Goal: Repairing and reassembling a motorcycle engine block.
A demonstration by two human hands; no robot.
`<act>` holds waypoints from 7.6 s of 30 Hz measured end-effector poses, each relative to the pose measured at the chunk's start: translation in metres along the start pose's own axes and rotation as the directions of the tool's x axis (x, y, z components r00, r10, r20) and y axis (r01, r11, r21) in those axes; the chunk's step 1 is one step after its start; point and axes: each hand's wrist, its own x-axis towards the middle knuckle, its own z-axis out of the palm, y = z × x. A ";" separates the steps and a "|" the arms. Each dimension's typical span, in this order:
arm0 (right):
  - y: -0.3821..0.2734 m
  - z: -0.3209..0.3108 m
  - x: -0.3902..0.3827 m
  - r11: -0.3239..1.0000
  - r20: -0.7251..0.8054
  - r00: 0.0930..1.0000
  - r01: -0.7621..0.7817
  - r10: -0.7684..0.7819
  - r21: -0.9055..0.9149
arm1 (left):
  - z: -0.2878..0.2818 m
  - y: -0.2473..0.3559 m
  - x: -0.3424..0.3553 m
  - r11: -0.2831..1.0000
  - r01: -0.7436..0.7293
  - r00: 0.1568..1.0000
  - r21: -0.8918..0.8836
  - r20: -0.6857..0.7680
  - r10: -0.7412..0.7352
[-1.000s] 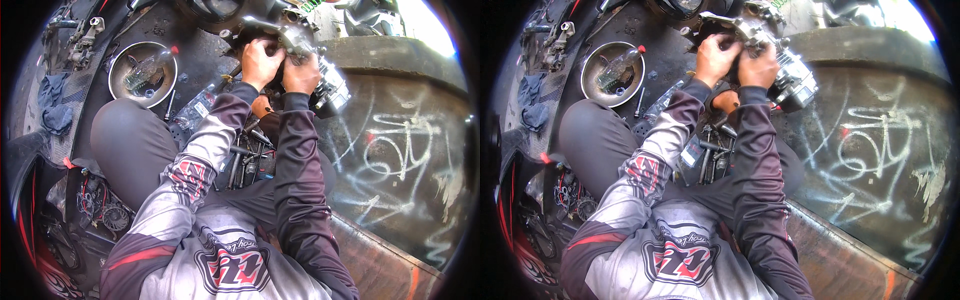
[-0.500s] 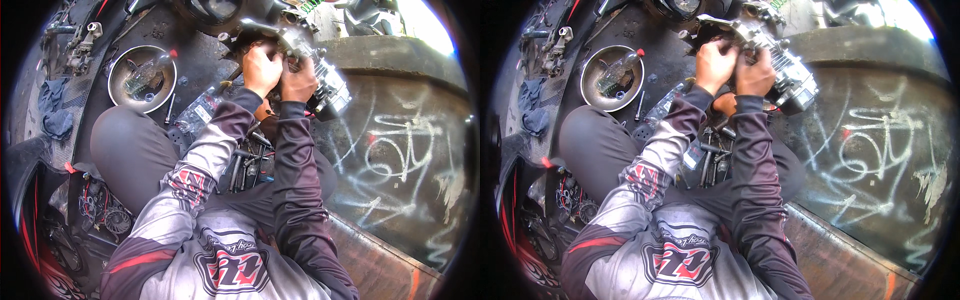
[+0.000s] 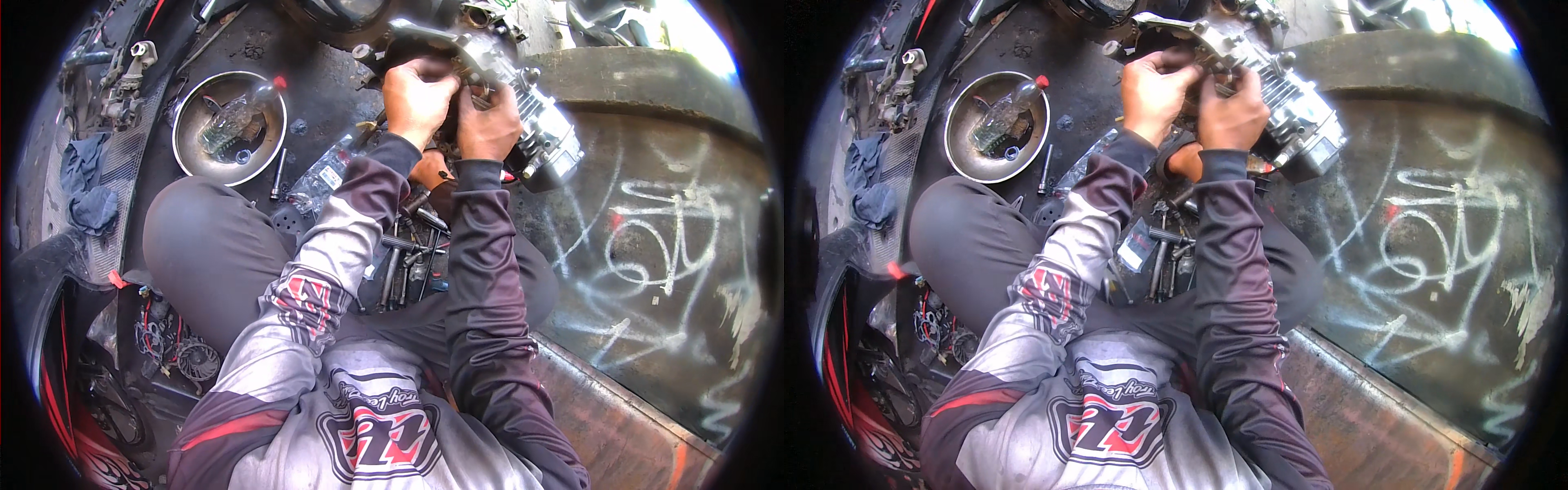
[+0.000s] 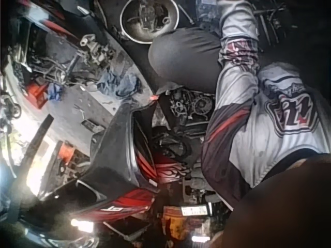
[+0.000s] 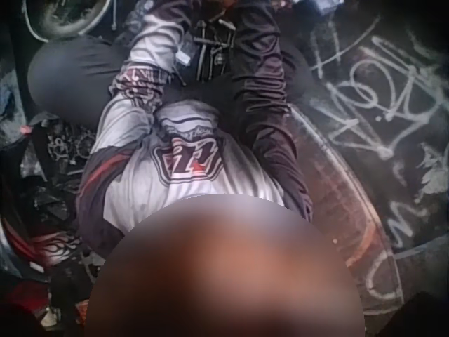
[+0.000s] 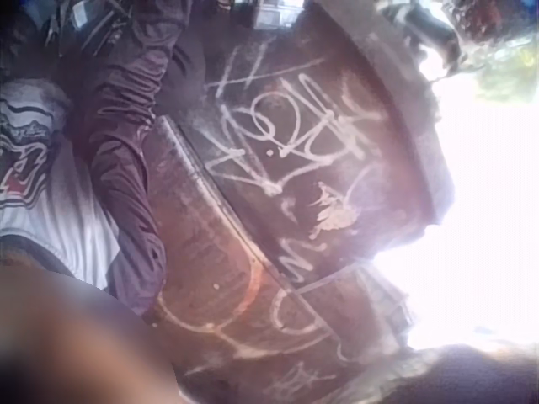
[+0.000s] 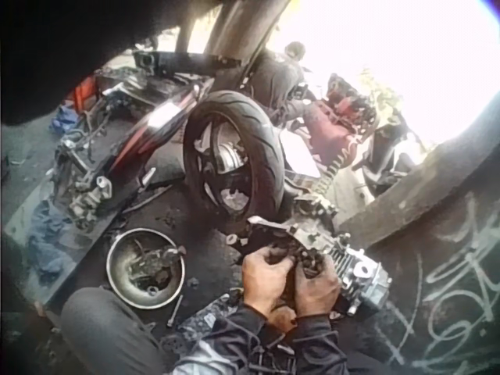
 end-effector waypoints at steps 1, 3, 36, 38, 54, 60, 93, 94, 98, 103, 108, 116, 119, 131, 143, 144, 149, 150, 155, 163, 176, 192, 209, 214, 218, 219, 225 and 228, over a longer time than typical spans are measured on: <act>0.001 -0.001 0.002 1.000 0.007 1.000 0.018 -0.018 0.003 | 0.001 -0.001 0.001 1.000 -0.007 1.000 -0.031 0.003 0.007; 0.003 -0.004 0.004 0.999 0.015 0.999 0.035 -0.035 0.003 | 0.002 0.001 0.000 0.998 -0.011 1.000 -0.062 0.007 0.011; 0.013 -0.044 -0.012 0.966 0.065 0.987 -0.155 0.144 0.206 | 0.008 0.025 -0.007 0.985 0.046 0.994 -0.166 0.105 -0.029; 0.009 -0.047 -0.017 0.957 0.126 0.970 -0.228 0.208 0.181 | 0.006 0.019 -0.005 0.995 -0.037 0.996 -0.093 0.076 0.044; 0.020 -0.070 -0.029 0.808 0.232 0.916 -0.398 0.326 0.435 | 0.009 0.026 -0.009 0.994 -0.001 0.997 -0.112 0.080 0.010; -0.001 -0.088 -0.008 0.942 0.113 0.966 -0.254 0.234 0.220 | 0.004 0.029 -0.007 0.990 0.031 0.993 -0.135 0.113 -0.016; -0.014 -0.087 -0.023 0.999 0.159 0.987 0.035 -0.028 -0.041 | -0.006 0.009 0.003 0.955 -0.241 0.969 0.175 0.102 0.226; -0.006 -0.084 -0.022 0.995 0.133 0.987 0.093 -0.087 -0.039 | -0.004 0.008 0.003 0.938 -0.255 0.966 0.235 0.106 0.236; -0.004 -0.093 -0.010 1.000 0.316 0.949 -0.017 0.025 -0.026 | 0.001 0.005 0.002 0.941 -0.190 0.979 0.280 -0.013 0.202; 0.003 -0.099 0.007 0.956 0.595 0.789 -0.271 0.152 0.116 | -0.016 0.038 -0.003 0.962 -0.069 0.994 0.266 -0.058 0.088; -0.007 -0.081 0.017 0.983 0.714 0.694 -0.178 0.096 0.040 | -0.052 0.031 -0.004 0.887 -0.398 0.885 0.233 0.351 0.305; -0.003 -0.094 0.024 0.519 0.828 0.557 -0.728 0.068 0.447 | -0.068 0.037 0.003 0.766 -0.552 0.761 0.329 0.574 0.302; 0.013 -0.105 -0.012 0.094 0.818 0.550 -0.817 -0.167 0.568 | -0.066 0.031 0.000 0.834 -0.440 0.866 0.334 0.404 0.295; -0.060 -0.091 -0.098 0.856 0.179 0.837 0.499 -0.517 0.137 | -0.047 0.035 -0.003 0.735 -0.425 0.903 0.529 0.299 0.308; -0.028 -0.052 -0.063 0.867 0.634 0.773 -0.310 -0.008 0.389 | -0.108 0.057 0.006 0.695 -0.430 0.799 0.576 0.602 -0.004; -0.032 -0.049 -0.064 0.855 0.732 0.678 -0.420 0.073 0.304 | -0.107 0.059 0.006 0.693 -0.431 0.800 0.579 0.600 -0.003; -0.023 -0.030 -0.031 0.607 0.743 0.551 -0.754 0.379 0.249 | -0.081 0.062 -0.009 0.767 -0.434 0.871 0.472 0.436 0.224; -0.028 -0.030 -0.025 0.628 0.723 0.564 -0.743 0.399 0.233 | -0.073 0.061 -0.012 0.796 -0.440 0.878 0.416 0.382 0.286; -0.013 -0.017 0.000 0.684 0.631 0.620 -0.705 0.467 0.186 | -0.048 0.071 -0.020 0.880 -0.315 0.906 0.354 0.389 0.168; 0.011 0.001 -0.012 0.984 0.360 0.923 0.082 -0.134 0.155 | -0.016 0.067 0.005 0.919 -0.132 0.857 0.371 0.508 -0.083; 0.022 0.001 -0.007 0.999 0.573 0.818 0.041 -0.052 0.032 | 0.005 0.050 0.010 0.774 -0.191 0.978 0.604 0.186 0.096; 0.033 0.006 0.020 0.963 0.075 0.991 -0.123 0.107 0.240 | 0.016 0.053 0.003 0.783 -0.250 0.968 0.569 0.158 0.194; 0.015 -0.002 0.017 0.970 0.001 0.992 -0.123 0.125 0.209 | 0.022 0.024 0.009 0.841 -0.323 0.940 0.433 0.047 0.337; 0.013 0.006 0.011 0.986 -0.050 0.999 -0.014 0.023 0.168 | 0.008 0.031 0.002 0.789 -0.367 0.924 0.493 0.095 0.370; 0.020 0.006 0.011 0.992 -0.100 0.994 0.021 -0.033 -0.123 | 0.015 0.027 -0.006 0.761 -0.409 0.906 0.504 0.129 0.402; 0.017 0.005 0.009 0.990 -0.085 0.994 0.063 -0.073 -0.124 | 0.013 0.028 -0.006 0.782 -0.390 0.915 0.486 0.112 0.387; 0.007 0.013 0.012 0.995 -0.089 0.991 -0.096 0.097 0.013 | 0.008 0.029 -0.002 0.808 -0.400 0.915 0.432 0.140 0.378; 0.009 0.012 0.018 0.988 -0.198 0.973 -0.138 0.121 -0.076 | 0.015 0.031 -0.006 0.894 -0.321 0.947 0.313 0.131 0.294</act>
